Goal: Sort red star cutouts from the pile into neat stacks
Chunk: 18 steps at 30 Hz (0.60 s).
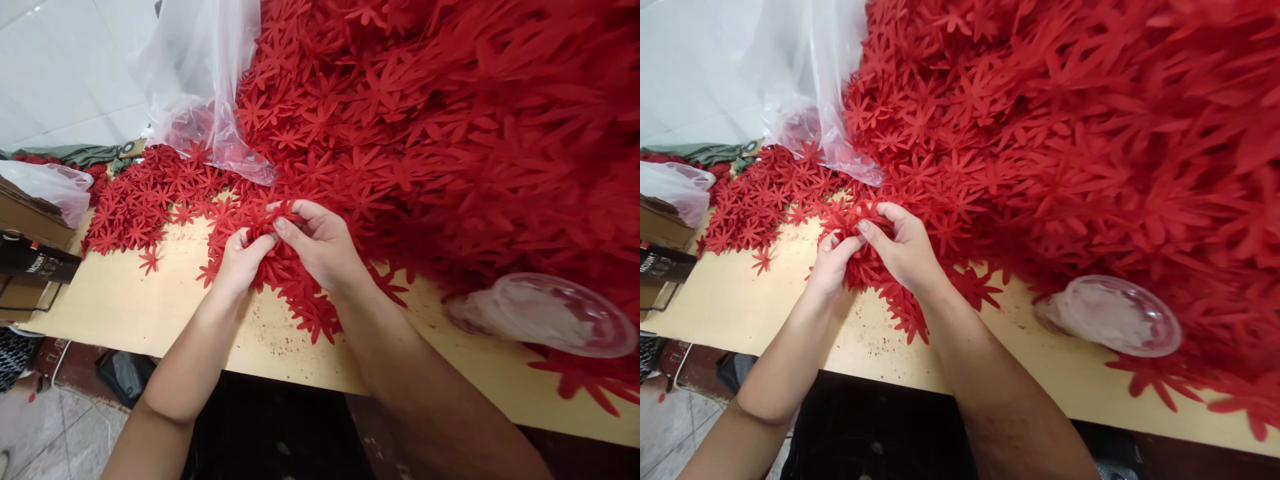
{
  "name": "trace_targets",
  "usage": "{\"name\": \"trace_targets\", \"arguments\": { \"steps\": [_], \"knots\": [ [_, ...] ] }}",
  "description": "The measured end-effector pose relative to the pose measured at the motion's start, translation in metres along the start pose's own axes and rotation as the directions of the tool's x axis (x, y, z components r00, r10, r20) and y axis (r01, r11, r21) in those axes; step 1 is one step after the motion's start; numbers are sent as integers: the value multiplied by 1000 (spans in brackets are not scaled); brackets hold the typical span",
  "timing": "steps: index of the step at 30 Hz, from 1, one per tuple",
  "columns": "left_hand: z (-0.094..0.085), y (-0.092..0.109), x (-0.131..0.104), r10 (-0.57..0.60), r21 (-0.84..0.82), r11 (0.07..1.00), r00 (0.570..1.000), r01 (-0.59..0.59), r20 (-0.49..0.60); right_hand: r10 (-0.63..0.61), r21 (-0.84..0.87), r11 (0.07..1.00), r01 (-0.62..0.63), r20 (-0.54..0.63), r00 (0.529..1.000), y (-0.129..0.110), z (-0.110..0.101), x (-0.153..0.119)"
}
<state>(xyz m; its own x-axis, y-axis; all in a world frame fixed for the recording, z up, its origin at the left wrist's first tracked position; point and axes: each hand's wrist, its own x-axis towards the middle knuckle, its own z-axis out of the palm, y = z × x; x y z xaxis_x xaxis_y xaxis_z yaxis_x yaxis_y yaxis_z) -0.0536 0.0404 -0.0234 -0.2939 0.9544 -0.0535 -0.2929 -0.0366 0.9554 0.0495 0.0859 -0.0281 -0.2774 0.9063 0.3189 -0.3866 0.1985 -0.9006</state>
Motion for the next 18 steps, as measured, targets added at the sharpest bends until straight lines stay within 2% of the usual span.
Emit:
{"name": "trace_targets", "arguments": {
  "steps": [2, 5, 8, 11, 15, 18],
  "knots": [
    [1, 0, 0, -7, 10, 1000, 999, 7, 42, 19, 46, 999, -16, -65, 998, 3, 1, 0],
    [2, 1, -1, -25, 27, 999, 995, 23, 95, 5, 99, 995, 18, -229, 973, 7, 1, 2],
    [0, 1, -1, -40, 28, 999, 994, 38, 102, -16, 103, 993, 50, -311, 950, 8, -2, 5],
    [-3, 1, -1, -48, 19, 999, 995, 46, 89, -57, 72, 993, 92, -389, 919, 12, -14, 11],
    [-7, -2, 2, -49, -14, 999, 997, 50, 58, -153, -102, 988, 119, -459, 875, 23, -35, 20],
    [-8, -3, 4, -46, -39, 998, 998, 47, 46, -240, -307, 945, 116, -407, 881, 26, -40, 21]
  ]
}}
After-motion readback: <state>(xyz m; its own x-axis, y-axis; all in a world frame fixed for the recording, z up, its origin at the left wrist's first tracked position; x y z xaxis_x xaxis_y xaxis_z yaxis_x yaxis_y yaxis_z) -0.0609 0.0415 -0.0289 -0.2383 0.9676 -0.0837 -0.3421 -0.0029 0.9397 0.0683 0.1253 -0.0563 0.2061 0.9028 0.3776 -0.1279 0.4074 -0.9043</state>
